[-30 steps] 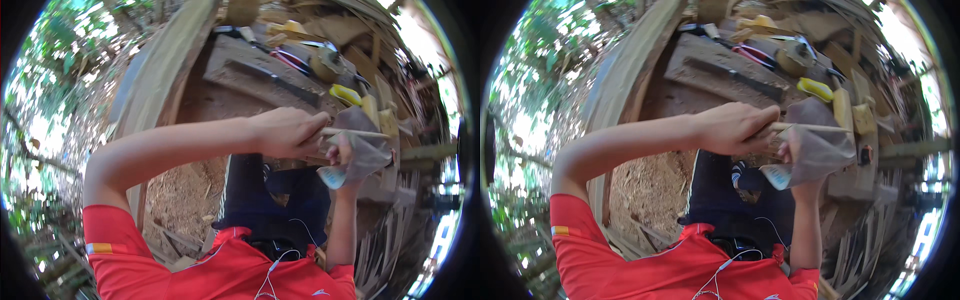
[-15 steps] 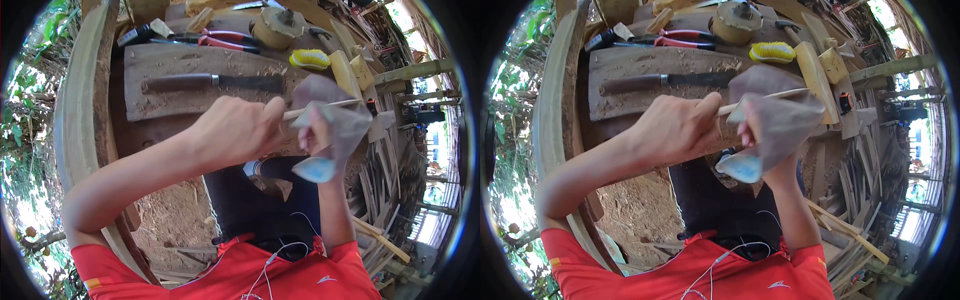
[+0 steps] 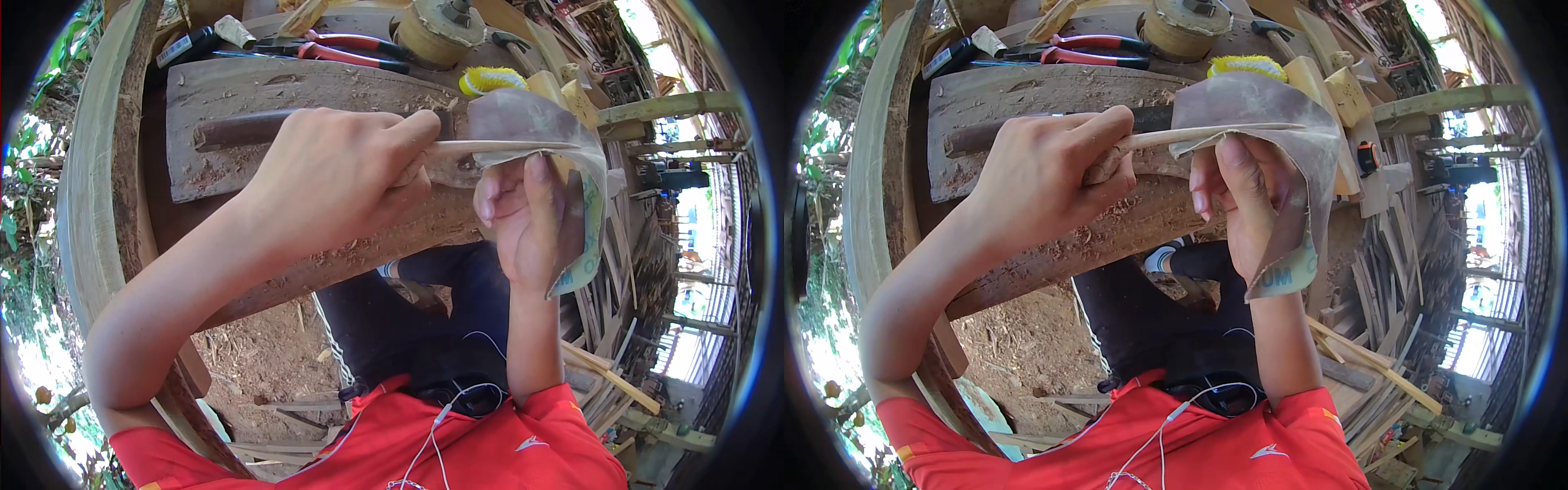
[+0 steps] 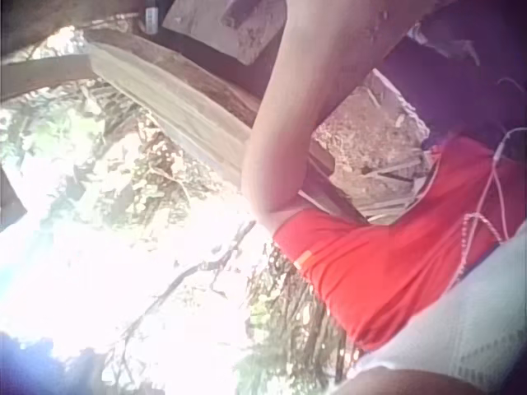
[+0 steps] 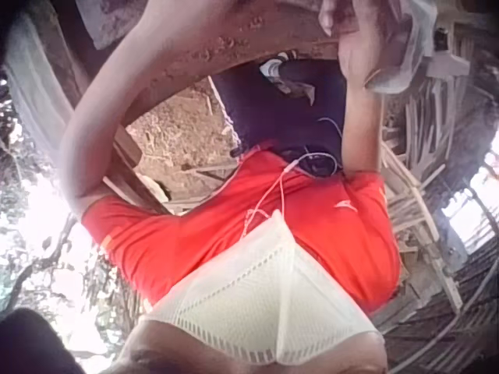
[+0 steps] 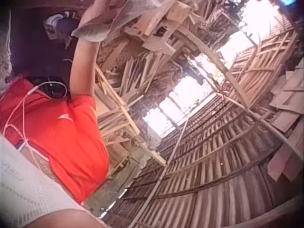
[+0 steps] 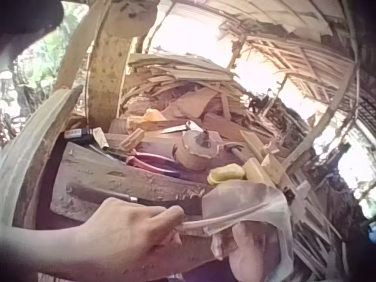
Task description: Carving and sanding a wooden spoon using a hand tool and sandpaper.
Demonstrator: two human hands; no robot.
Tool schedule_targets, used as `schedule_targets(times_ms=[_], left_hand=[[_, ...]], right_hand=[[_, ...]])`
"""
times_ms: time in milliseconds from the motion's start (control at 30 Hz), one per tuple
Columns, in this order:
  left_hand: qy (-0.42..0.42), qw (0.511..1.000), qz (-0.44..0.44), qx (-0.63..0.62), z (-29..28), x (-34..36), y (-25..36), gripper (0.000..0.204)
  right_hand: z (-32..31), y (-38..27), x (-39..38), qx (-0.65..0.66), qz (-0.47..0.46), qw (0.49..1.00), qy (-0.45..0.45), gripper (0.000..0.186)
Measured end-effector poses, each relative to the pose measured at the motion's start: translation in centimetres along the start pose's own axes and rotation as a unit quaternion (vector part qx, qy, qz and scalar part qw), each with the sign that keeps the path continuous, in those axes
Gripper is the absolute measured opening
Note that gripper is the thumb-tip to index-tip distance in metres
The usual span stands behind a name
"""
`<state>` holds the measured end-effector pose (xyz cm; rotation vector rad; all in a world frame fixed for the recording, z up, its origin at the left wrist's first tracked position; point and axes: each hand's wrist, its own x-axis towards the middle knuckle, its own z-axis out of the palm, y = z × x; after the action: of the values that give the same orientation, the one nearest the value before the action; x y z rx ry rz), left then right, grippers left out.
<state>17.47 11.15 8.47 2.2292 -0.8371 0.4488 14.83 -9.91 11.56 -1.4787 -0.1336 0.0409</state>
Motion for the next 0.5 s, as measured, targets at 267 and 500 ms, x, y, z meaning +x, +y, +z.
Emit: schedule_targets(times_ms=[267, 500], left_hand=[[-0.061, 0.997, 0.022, 0.041, 0.3, 0.1, 0.6, 0.023], [-0.052, 0.997, -0.051, -0.012, -0.1, 0.4, 0.5, 0.019]], right_hand=[[0.1, 1.0, 0.6, -0.068, 0.000, 0.993, 0.099, 0.025], [-7.4, -0.6, 3.0, 0.141, -0.102, 0.956, 0.238, 0.025]])
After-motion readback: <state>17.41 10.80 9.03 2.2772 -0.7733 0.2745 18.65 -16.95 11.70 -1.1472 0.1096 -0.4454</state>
